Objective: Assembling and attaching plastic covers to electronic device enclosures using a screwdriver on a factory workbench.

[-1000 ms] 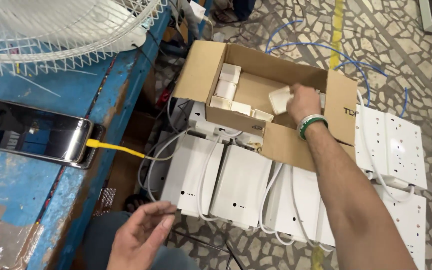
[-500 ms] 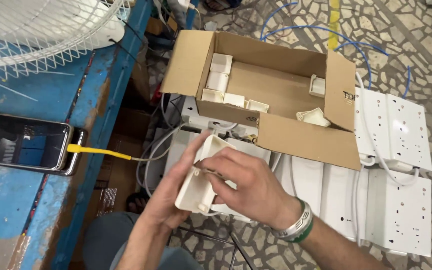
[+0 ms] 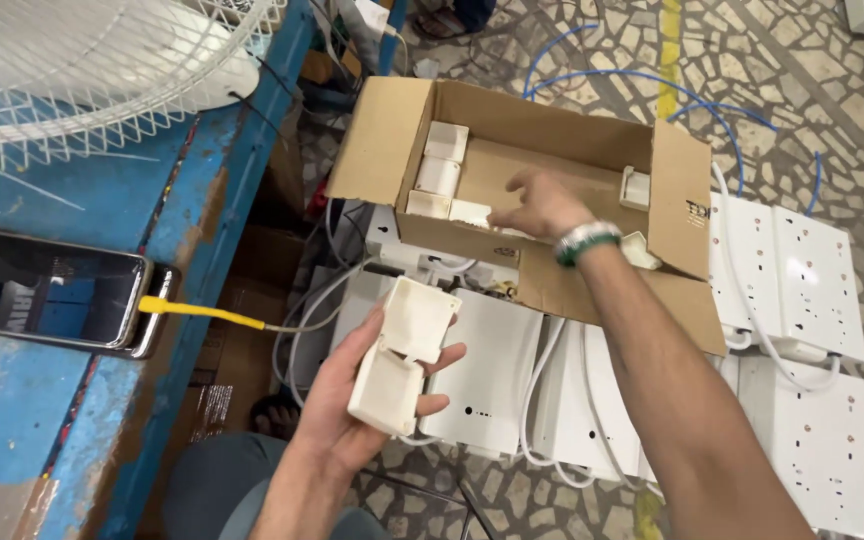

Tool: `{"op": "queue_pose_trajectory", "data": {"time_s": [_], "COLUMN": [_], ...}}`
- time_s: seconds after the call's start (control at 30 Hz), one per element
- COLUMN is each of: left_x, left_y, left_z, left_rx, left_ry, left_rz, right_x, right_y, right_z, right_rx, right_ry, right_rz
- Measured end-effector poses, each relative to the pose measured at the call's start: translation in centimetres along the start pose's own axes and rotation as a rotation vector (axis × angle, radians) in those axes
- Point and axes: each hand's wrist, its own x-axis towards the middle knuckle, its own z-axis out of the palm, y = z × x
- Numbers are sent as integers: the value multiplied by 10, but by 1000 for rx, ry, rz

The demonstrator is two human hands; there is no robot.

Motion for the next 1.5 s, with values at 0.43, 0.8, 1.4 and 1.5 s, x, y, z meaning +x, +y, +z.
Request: {"op": "queue_pose_trajectory", "data": {"time_s": [0.43, 0.8, 1.4, 1.5], "left_x": [5, 9, 1, 1], "left_y": [17, 16, 16, 14], "left_z": [6, 8, -3, -4], "left_rx": [0, -56, 1, 14], "left_ry": [-6, -19, 42, 78], "left_rz": [55, 30, 100, 104], "right_x": [40, 39, 11, 4], "right_y": [6, 24, 15, 30], "right_z": [48, 64, 19, 17], "right_rx": [-282, -49, -224, -252], "right_ry": [-374, -422, -269, -280], "right_rz": [146, 52, -22, 0]}}
